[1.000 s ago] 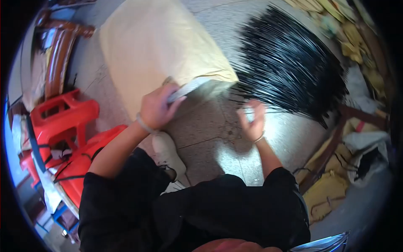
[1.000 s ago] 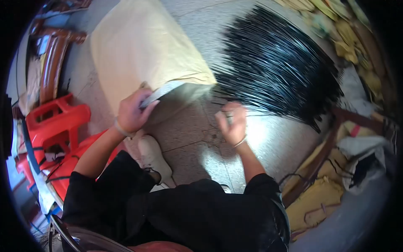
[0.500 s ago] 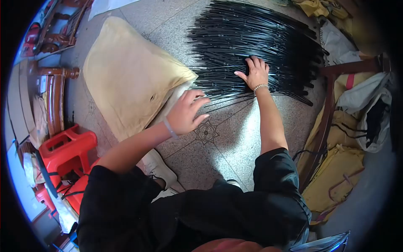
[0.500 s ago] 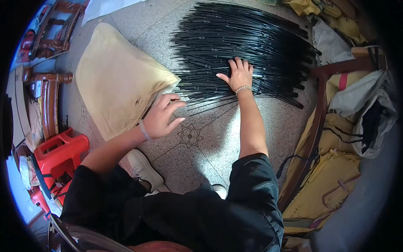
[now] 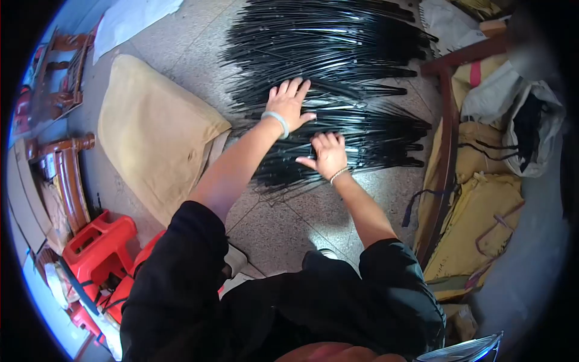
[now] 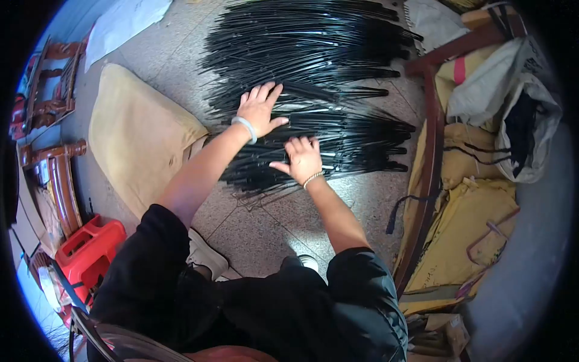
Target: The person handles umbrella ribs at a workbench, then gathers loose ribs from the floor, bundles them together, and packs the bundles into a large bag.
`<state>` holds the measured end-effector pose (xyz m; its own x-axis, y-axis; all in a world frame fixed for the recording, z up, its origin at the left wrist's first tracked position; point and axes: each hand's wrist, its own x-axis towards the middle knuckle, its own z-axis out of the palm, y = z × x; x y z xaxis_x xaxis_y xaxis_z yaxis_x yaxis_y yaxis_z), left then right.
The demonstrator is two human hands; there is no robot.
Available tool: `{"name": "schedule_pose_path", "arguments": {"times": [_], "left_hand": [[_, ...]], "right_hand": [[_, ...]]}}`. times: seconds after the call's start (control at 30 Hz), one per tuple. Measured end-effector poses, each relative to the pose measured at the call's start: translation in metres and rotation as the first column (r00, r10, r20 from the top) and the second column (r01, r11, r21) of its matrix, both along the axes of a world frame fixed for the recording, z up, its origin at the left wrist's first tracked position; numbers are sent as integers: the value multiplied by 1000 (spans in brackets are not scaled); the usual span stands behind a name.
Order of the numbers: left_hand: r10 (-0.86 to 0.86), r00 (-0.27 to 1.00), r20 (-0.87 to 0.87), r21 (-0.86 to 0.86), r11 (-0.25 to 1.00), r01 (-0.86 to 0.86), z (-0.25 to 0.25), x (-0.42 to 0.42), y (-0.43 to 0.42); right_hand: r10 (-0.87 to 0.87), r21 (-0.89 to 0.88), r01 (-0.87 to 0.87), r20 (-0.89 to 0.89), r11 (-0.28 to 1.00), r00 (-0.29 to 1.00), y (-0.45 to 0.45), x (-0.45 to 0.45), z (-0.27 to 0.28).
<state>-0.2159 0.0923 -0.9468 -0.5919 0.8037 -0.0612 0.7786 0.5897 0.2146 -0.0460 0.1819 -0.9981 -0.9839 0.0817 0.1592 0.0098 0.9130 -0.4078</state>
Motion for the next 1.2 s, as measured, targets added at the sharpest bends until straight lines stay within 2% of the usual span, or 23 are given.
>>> {"name": "schedule_pose_path", "arguments": {"times": [0.03, 0.13, 0.17, 0.2, 0.27, 0.33, 0.5, 0.53, 0.6, 0.67, 0.7, 0.73, 0.8, 0.83, 0.87, 0.93, 0.97, 1.0, 1.03, 1.07, 1.13, 1.17, 1.2], "left_hand": [[-27, 999, 30, -98, 995, 30, -1, 11, 4], [45, 990, 134, -165, 986, -23, -19, 49, -7], [-15, 997, 79, -138, 990, 26, -14, 59, -15], [-18, 990, 143, -216, 975, 49, -10, 61, -19], [110, 994, -12, -112, 988, -110, -10, 43, -20], [250, 968, 18, -102, 964, -247, 3, 5, -8], [315, 864, -392, -158, 902, -401, 10, -32, 17], [211, 928, -306, -101, 962, -252, 18, -24, 26], [-232, 955, -182, 15, 971, 239, 10, 5, 42], [-205, 972, -117, 54, 976, 212, -13, 33, 56], [-102, 995, -3, -82, 991, 101, -15, 37, 67], [-110, 994, 4, -78, 991, 110, -19, 43, 73], [-65, 990, 122, -253, 963, 95, -33, 56, 77], [-110, 994, 12, -188, 976, 110, -43, 68, 69], [-181, 983, 14, -247, 952, 179, -24, 80, 68], [-265, 963, -50, -167, 953, 253, -49, 99, 46], [-264, 963, -51, -171, 952, 252, -45, 101, 41], [-264, 962, 70, -69, 961, 269, -37, 101, 38], [-272, 942, 194, 34, 962, 271, -32, 102, 37], [-258, 960, 112, 139, 960, 242, -30, 97, 41], [12, 914, 406, 25, 999, -24, -31, 96, 52], [68, 923, 379, -138, 990, -17, -31, 99, 55], [-6, 943, 334, -187, 980, 72, -34, 102, 58]], "right_hand": [[7, -5, -7, 7, 1000, 1000, -1, 11, -1], [37, -21, -36, 22, 999, 999, 0, 30, -2], [32, -13, -32, -31, 999, 999, 0, 32, -2], [30, 0, -30, -86, 1000, 996, 2, 33, -3], [24, -46, -25, -22, 999, 999, 1, 39, -5], [37, -17, -39, -63, 999, 997, 1, 43, -2], [101, -30, -103, -63, 994, 993, -1, 63, -5], [124, -33, -127, -86, 991, 989, -3, 67, -7], [147, -54, -151, -83, 987, 986, -6, 71, -10], [161, -72, -163, -36, 984, 986, -7, 73, -4], [127, -71, -134, -94, 988, 987, -8, 74, -2], [90, -77, -102, -148, 992, 985, -9, 79, 4], [-108, -150, 86, -144, 985, 984, -12, 104, 25], [-302, -235, 276, -83, 932, 950, -17, 122, 33], [-481, -304, 454, -16, 837, 876, -21, 139, 39], [-781, -424, 717, 36, 553, 624, -31, 170, 20], [-816, -669, 706, 262, 231, 516, -36, 185, 8], [-751, -774, 615, 494, -151, 437, -40, 195, -8], [-709, -842, 443, 515, -310, 483, -43, 199, -27], [-710, -838, 445, 520, -316, 475, -41, 195, -26], [-593, -734, 375, 678, -566, 434, -35, 176, -21], [-581, -682, 436, 730, -588, 360, -30, 164, -9], [-587, -686, 430, 726, -586, 359, -28, 157, -10]]}}
